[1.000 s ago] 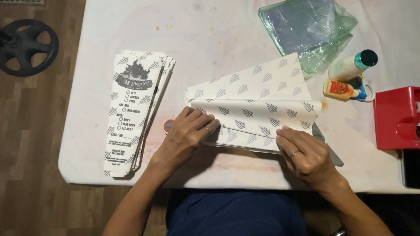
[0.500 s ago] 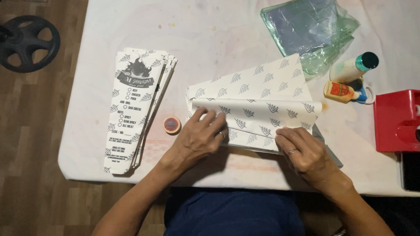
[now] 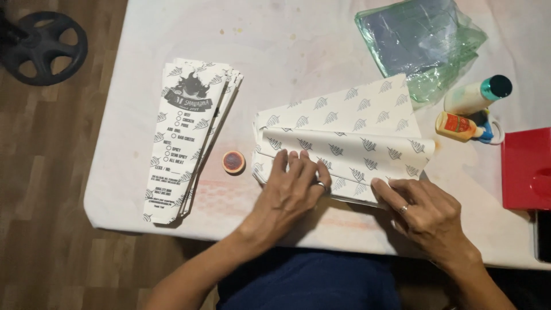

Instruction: Folding printed paper wrappers and securing them with tape at a manual assembly station.

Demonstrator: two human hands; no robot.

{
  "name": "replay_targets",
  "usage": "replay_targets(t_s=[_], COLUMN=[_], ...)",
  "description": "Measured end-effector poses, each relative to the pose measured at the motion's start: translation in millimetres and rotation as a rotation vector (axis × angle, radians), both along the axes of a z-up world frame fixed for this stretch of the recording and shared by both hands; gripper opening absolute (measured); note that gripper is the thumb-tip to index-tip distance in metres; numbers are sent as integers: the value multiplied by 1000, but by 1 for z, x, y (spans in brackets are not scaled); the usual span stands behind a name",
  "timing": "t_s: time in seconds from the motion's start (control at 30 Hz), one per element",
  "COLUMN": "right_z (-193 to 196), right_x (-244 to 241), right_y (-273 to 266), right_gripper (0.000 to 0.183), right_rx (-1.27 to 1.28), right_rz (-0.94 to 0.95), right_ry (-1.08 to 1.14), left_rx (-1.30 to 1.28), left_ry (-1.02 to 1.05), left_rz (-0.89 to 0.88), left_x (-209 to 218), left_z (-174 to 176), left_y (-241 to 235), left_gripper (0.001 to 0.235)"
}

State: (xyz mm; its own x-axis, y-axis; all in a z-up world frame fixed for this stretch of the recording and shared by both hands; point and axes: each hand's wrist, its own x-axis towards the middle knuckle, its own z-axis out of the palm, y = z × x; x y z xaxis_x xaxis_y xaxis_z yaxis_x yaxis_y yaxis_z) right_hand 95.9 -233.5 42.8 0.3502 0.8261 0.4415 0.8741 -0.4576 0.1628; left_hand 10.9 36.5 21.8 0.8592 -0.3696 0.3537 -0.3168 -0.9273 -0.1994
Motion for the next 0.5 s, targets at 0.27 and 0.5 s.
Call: replay_targets(t_s=[0.27, 0.5], right_z=[17, 50], right_x=[11, 23], right_y=[7, 147], right_gripper=[32, 6], right_rx=[-220, 78], right_rz=[-46, 431], right_ry=[99, 312], left_rx=[-14, -218], left_ry=[72, 135], left_rz=[121, 42], left_x=[-7, -7], left_z=[-18, -44], left_y=[-17, -23], left_gripper=[90, 35])
